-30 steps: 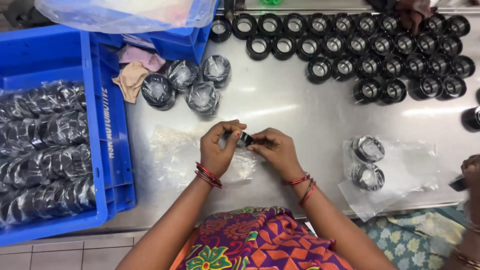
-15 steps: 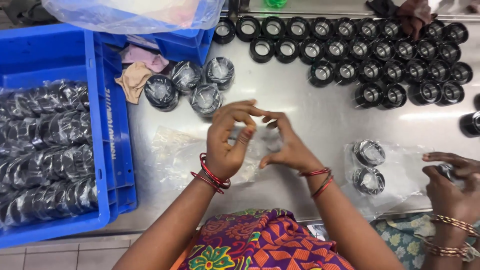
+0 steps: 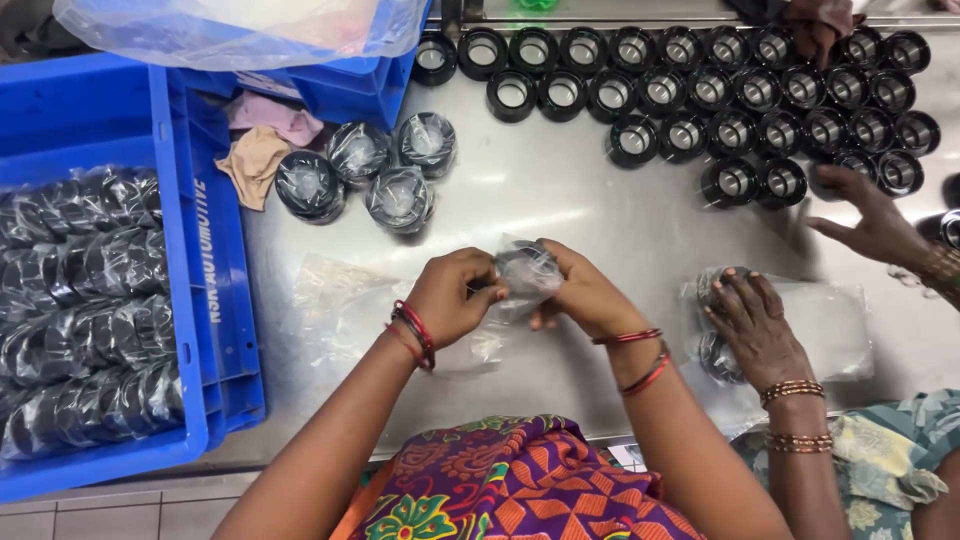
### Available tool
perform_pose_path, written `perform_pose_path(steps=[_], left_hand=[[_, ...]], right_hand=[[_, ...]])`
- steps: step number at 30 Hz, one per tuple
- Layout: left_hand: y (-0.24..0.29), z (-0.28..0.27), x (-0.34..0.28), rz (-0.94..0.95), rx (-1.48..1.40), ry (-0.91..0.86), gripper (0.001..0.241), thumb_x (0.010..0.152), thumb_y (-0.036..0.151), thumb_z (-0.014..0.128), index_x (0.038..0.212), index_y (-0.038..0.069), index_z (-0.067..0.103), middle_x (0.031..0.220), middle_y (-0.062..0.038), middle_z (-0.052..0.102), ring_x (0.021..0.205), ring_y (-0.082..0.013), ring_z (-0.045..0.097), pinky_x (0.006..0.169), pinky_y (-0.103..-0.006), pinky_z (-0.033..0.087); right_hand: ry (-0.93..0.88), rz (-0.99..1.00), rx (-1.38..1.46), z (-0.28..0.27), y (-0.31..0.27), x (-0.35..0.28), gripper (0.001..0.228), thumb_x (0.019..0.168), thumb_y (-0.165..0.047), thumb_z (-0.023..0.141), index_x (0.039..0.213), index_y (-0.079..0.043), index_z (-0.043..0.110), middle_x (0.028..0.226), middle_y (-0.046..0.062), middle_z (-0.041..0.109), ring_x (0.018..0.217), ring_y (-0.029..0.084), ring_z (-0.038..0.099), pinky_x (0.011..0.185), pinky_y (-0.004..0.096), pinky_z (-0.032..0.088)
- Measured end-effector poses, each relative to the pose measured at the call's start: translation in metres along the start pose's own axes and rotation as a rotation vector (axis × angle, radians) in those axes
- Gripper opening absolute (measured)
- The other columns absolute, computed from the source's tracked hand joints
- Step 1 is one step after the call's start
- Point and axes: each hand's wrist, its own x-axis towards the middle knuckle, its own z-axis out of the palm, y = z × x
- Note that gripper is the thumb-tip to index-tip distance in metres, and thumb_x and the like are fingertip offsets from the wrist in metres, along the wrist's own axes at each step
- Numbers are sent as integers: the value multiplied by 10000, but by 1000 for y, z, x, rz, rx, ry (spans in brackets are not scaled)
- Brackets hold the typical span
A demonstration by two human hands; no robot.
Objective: Packing circular metal components into plastic bags and organizing them in a storage crate.
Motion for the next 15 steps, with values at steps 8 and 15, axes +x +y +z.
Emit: perform_pose_path(steps=[8,15], left_hand=[[16,-19,-4,10,-256,144,201,827,122,754,997,50,674,1118,-72,700,867,-140,738,699,-275,587],[-8,1,-26,45,266,86,118,827,125,752,943,114,771,932,-55,678,791,-243,677,719,-365,548]], right_hand=[[201,-48,-298,-13,10,20,247,920,-216,754,1098,-52,704,939,127,673,730,192,627,569,351,530],[777,-498,-1251,-7,4,33,309,805,-237,817,986,-34,671,1184,189,595,847,375,665,710,440,532]])
